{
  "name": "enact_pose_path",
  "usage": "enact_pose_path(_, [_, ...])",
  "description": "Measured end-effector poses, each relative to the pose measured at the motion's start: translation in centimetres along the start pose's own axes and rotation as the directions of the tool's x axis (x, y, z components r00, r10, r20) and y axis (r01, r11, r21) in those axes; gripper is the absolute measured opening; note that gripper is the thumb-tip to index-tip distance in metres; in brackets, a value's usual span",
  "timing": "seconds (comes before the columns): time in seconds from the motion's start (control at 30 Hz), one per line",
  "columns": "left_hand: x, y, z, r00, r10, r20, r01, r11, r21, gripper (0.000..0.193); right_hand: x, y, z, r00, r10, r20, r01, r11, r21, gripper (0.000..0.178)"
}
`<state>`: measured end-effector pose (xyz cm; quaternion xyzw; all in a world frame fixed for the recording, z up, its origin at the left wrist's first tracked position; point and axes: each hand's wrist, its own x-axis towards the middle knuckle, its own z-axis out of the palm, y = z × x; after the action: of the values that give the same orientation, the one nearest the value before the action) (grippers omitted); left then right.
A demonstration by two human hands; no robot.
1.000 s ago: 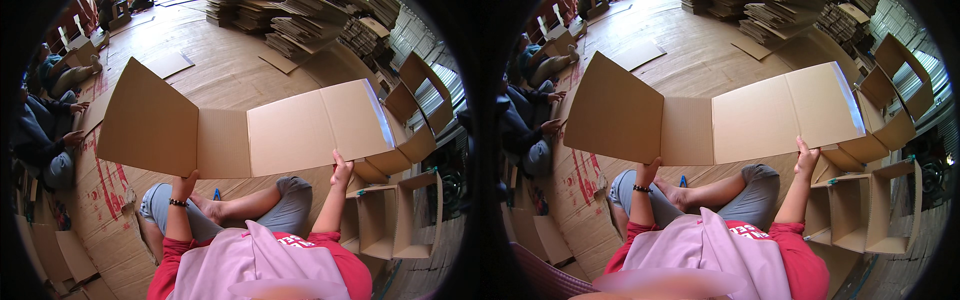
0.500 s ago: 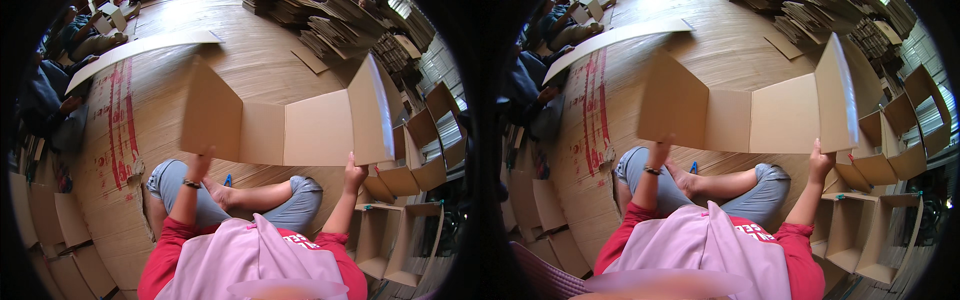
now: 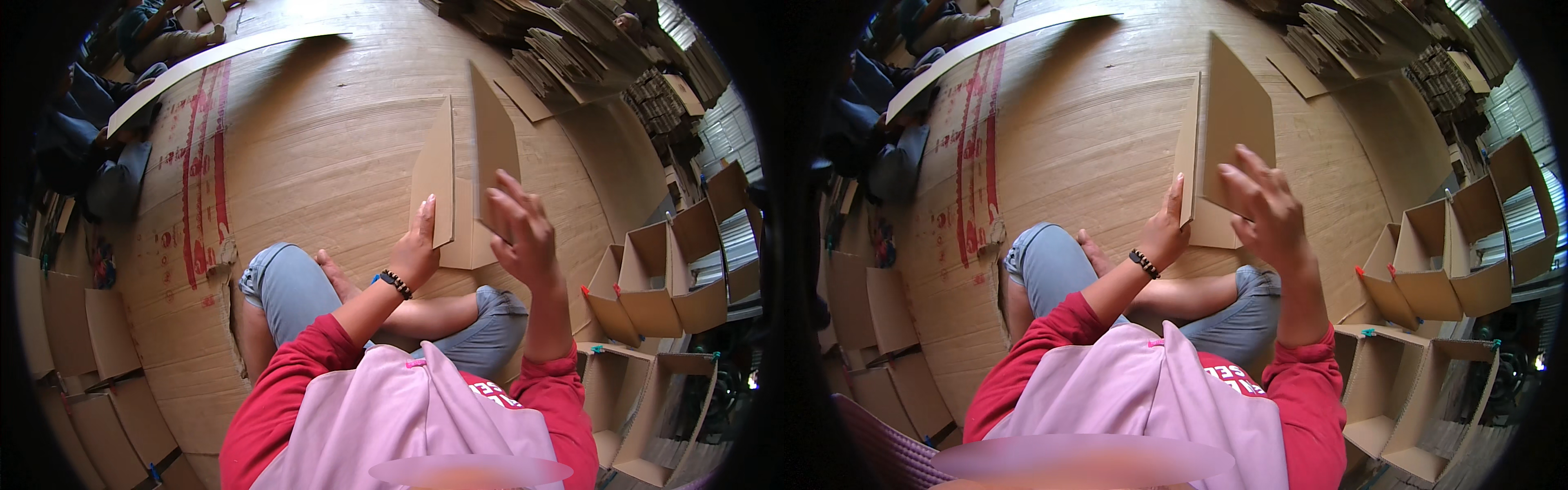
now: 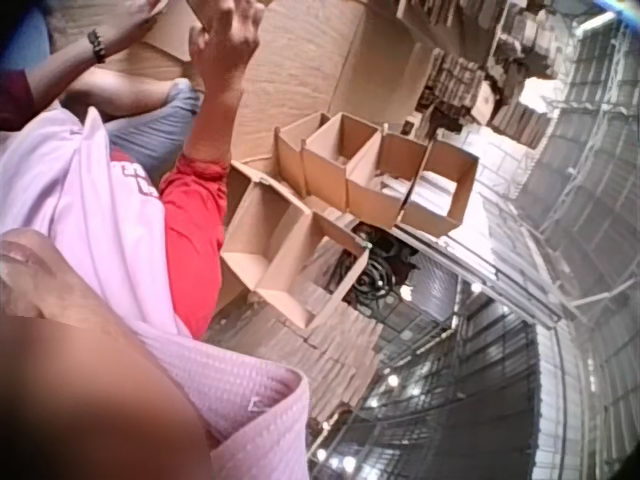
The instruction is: The person sits on the floor and assembles cardboard boxes by folding the panels and securing them with colorful plastic clips. They repeatedly pick up flat cardboard sheets, fold them into box shapes, and attach clips to hold the structure together.
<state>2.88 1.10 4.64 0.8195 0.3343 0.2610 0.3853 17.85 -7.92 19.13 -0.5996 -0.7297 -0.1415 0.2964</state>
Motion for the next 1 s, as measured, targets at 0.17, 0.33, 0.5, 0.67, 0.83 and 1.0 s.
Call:
enact_pose_path(0.17, [-0.1,-0.8,0.9,1.0,-0.026,0.017,0.025,0.998,0.053,0.083,1.1,-1.3,1.9,0.993,0.005,0.118,-0.002,1.0,-0.027,0.075])
enact_pose_path(0.33, [0.2,-1.9,1.5,0.998,-0.015,0.06,0.009,0.995,0.099,0.083,0.8,-1.3,2.0,0.97,-0.023,0.241,0.051,0.992,-0.111,0.072])
enact_pose_path(0.5, [0.1,-1.9,1.4,0.998,0.005,0.068,-0.01,0.998,0.066,0.086,0.8,-0.8,1.2,0.947,-0.004,0.321,0.033,0.996,-0.086,0.073])
enact_pose_path(0.67, [0.4,-1.6,-1.2,0.995,0.096,0.015,-0.093,0.985,-0.143,0.088,0.1,0.2,0.6,0.907,0.008,0.42,0.059,0.988,-0.145,0.07])
enact_pose_path(0.83, [1.3,-1.5,-5.6,0.862,0.505,-0.05,-0.507,0.859,-0.072,0.095,-0.8,0.2,1.1,0.891,0.051,0.452,0.041,0.98,-0.192,0.069])
enact_pose_path(1.0, [2.0,-0.4,-7.3,0.809,0.575,0.119,-0.587,0.785,0.196,0.077,-1.1,0.9,0.4,0.9,-0.046,0.434,0.167,0.955,-0.246,0.062])
